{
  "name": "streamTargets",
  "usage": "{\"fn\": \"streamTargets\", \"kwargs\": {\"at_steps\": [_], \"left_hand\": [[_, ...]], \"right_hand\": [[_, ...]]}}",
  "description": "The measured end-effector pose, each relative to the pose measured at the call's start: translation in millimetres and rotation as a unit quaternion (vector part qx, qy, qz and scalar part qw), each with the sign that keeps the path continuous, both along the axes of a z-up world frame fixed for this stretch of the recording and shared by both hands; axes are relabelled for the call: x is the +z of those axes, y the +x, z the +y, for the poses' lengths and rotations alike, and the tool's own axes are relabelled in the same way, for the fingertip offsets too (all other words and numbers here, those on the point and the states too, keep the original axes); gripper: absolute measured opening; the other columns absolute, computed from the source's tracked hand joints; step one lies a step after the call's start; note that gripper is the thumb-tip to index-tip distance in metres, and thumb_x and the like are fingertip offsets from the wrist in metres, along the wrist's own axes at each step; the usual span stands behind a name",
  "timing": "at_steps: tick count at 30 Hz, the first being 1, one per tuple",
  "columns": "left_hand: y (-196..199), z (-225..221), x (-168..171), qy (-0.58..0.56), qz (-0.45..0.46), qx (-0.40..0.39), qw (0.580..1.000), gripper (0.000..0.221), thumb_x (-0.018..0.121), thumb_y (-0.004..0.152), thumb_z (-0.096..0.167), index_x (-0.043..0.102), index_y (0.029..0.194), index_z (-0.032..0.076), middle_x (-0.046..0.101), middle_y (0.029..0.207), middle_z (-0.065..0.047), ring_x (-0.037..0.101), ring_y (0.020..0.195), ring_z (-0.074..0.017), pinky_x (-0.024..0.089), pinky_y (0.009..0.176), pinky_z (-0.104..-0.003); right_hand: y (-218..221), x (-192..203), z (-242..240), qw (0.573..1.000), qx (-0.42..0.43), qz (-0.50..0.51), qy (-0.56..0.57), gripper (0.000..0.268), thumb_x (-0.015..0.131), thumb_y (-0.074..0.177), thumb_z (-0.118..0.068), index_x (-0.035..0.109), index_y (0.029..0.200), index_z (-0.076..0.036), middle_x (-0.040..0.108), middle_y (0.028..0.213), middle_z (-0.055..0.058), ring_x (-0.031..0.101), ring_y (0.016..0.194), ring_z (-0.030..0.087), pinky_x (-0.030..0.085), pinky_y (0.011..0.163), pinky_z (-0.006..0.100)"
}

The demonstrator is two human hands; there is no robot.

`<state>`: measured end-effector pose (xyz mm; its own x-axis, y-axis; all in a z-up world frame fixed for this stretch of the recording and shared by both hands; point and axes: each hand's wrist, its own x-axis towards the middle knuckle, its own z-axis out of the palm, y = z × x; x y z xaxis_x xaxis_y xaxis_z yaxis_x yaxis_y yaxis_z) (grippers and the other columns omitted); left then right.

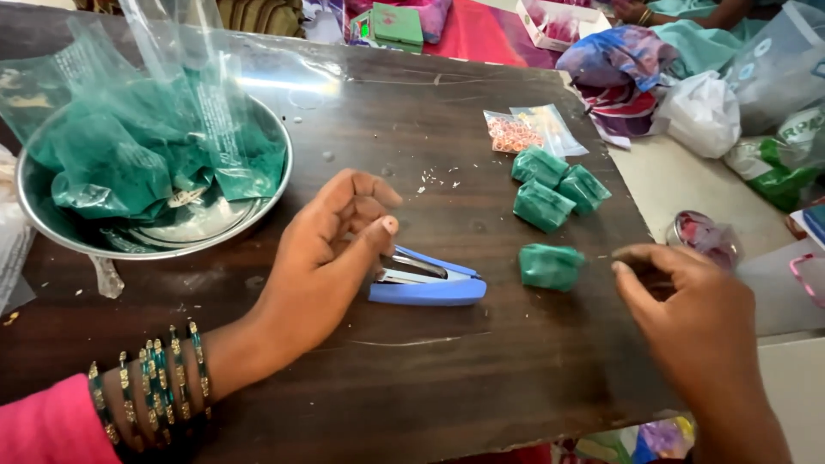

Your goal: The person packages green powder into small plastic bags and staples them.

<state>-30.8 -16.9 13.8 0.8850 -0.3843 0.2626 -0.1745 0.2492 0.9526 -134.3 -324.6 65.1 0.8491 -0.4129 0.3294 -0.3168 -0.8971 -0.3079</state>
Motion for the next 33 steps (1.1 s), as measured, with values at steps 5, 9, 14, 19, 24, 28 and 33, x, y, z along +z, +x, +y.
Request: {"fn": "streamTargets", "kwargs": {"at_steps": [5,9,14,19,24,28,33], "left_hand": [[-2.2,1.3,-0.9,0.013,-0.031,0.0,0.999,0.015,0.06,0.101,0.006,0.058,0.116,0.005,0.056,0.09,0.003,0.053,0.081,-0.0031,0.048,0.067,-0.021],[-4.6,1.1,2.0,0.052,-0.077,0.021,0.995,0.013,0.061,0.101,0.007,0.059,0.114,0.005,0.059,0.09,0.003,0.052,0.08,-0.0027,0.048,0.065,-0.02],[-5.4,3.3,7.6,0.08,-0.099,0.035,0.991,0.014,0.062,0.1,0.007,0.06,0.114,0.005,0.06,0.088,0.003,0.052,0.078,-0.0035,0.048,0.064,-0.021],[-5.8,2.1,7.8,0.1,-0.106,0.028,0.989,0.012,0.062,0.101,0.008,0.061,0.112,0.006,0.061,0.087,0.002,0.053,0.078,-0.0036,0.048,0.065,-0.021],[-6.9,1.4,10.2,0.113,-0.119,0.039,0.986,0.014,0.063,0.099,0.008,0.061,0.112,0.006,0.066,0.087,0.001,0.059,0.08,-0.0046,0.051,0.069,-0.023],[-7.6,2.0,6.9,0.12,-0.104,0.051,0.986,0.017,0.064,0.097,0.007,0.062,0.113,0.007,0.066,0.086,0.0,0.06,0.079,-0.0061,0.052,0.069,-0.025],[-10.5,3.7,8.0,0.118,-0.186,0.056,0.974,0.012,0.064,0.1,0.008,0.062,0.111,0.005,0.071,0.093,-0.005,0.068,0.084,-0.0111,0.055,0.07,-0.028]], "right_hand": [[4.0,4.6,20.5,0.982,0.184,-0.033,0.01,0.048,0.076,0.083,-0.018,0.068,0.129,-0.008,0.069,0.124,0.013,0.068,0.107,0.025,0.054,0.088,0.036],[10.9,-2.3,32.2,0.944,0.32,-0.026,-0.075,0.065,0.073,0.083,-0.016,0.055,0.145,-0.008,0.058,0.142,0.018,0.051,0.134,0.035,0.042,0.107,0.043],[14.2,-29.5,23.1,0.941,0.325,0.024,-0.088,0.056,0.069,0.087,-0.015,0.06,0.142,-0.013,0.062,0.142,0.012,0.051,0.138,0.032,0.04,0.109,0.045],[11.2,-21.6,16.8,0.972,0.227,0.014,-0.055,0.055,0.073,0.085,-0.023,0.063,0.138,-0.013,0.068,0.132,0.014,0.06,0.124,0.032,0.047,0.102,0.043],[17.4,-33.1,-26.2,0.99,0.114,-0.06,-0.055,0.062,0.086,0.08,-0.029,0.066,0.13,0.003,0.073,0.114,0.022,0.073,0.096,0.033,0.056,0.084,0.041],[5.2,-30.3,-28.4,0.991,0.06,-0.051,0.104,0.067,0.085,0.081,-0.024,0.06,0.138,0.001,0.073,0.109,0.02,0.075,0.094,0.021,0.061,0.076,0.034],[-3.4,0.0,5.8,0.994,0.065,-0.081,-0.034,0.028,0.08,0.096,-0.015,0.077,0.12,0.0,0.076,0.101,0.017,0.074,0.086,0.022,0.056,0.077,0.037]]}}
